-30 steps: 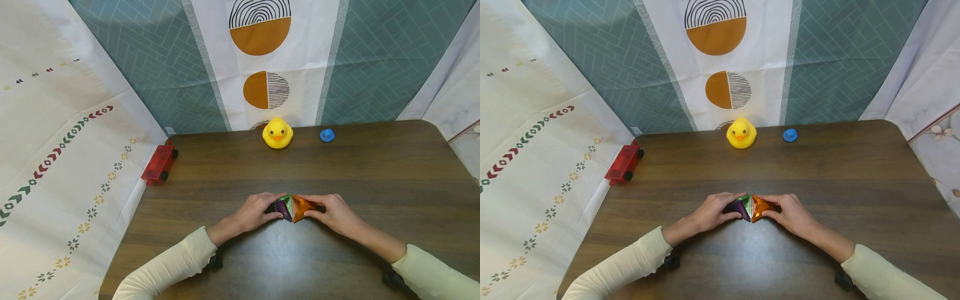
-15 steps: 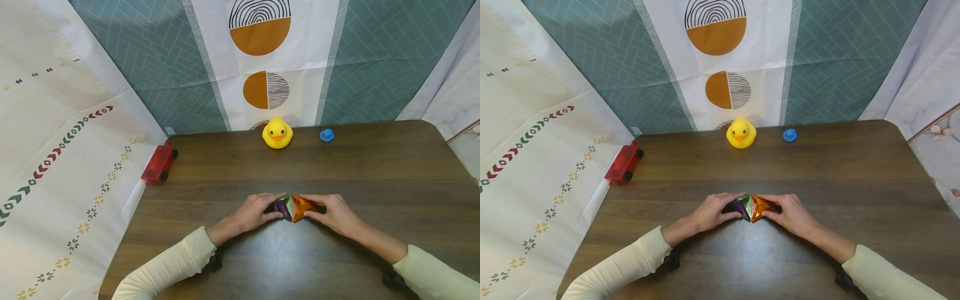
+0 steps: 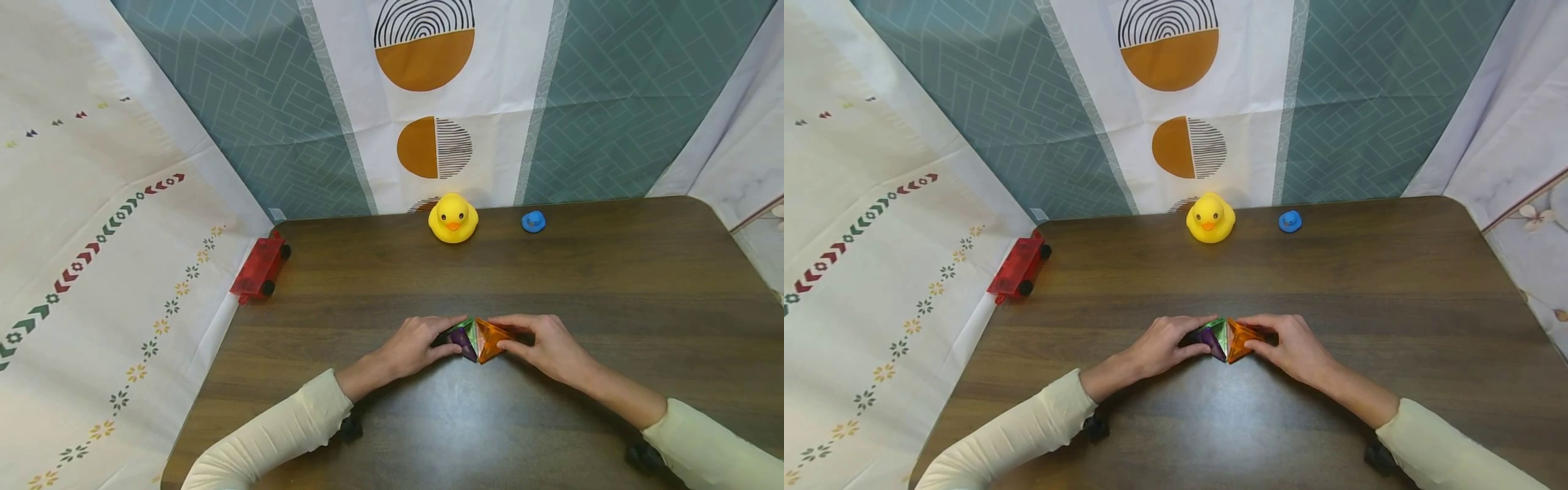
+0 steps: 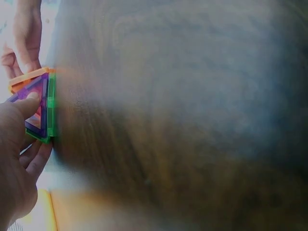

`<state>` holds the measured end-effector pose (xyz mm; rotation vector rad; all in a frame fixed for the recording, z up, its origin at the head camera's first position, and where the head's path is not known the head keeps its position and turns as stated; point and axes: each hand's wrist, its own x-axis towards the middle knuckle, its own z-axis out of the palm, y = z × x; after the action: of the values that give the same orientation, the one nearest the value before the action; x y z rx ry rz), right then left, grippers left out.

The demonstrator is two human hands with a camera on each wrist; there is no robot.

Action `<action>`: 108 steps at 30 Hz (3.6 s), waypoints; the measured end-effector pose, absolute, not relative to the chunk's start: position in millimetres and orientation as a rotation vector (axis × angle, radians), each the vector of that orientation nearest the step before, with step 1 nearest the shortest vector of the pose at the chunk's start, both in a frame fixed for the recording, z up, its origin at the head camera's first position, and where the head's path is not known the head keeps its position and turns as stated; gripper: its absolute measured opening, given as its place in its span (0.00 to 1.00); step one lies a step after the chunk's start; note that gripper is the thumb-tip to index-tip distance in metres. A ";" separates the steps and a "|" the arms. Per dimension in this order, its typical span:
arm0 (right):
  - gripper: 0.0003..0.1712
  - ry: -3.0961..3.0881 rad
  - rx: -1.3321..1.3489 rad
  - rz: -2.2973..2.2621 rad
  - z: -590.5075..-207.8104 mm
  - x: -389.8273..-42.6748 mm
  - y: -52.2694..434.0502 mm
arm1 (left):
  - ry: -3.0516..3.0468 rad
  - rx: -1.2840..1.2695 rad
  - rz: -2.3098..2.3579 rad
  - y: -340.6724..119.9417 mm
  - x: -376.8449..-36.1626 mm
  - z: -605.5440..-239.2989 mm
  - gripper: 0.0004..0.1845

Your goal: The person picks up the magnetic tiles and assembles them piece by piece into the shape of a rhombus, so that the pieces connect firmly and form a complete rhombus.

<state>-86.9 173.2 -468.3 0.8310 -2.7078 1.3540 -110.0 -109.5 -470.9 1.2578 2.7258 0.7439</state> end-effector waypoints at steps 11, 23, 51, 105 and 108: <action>0.23 -2.670 0.837 1.419 -463.6 -86.6 169.5 | 2.722 1.269 0.760 -108.9 -109.6 -470.2 0.29; 0.22 -2.668 0.813 1.447 -460.3 -85.5 164.2 | 2.718 1.262 0.761 -109.2 -110.0 -472.6 0.29; 0.23 -2.671 0.794 1.402 -458.9 -85.6 155.3 | 2.722 1.236 0.738 -108.7 -109.1 -470.9 0.29; 0.24 -2.766 0.697 1.472 -463.0 -81.7 177.4 | 2.731 1.385 0.827 -142.1 -113.4 -477.4 0.22; 0.22 -2.741 0.667 1.405 -462.4 -80.6 178.7 | 2.753 1.400 0.842 -141.6 -112.7 -478.7 0.20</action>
<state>-80.6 178.7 -462.4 0.6671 -2.7414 1.4050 -112.7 -141.6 -478.7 1.4003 2.7532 0.8419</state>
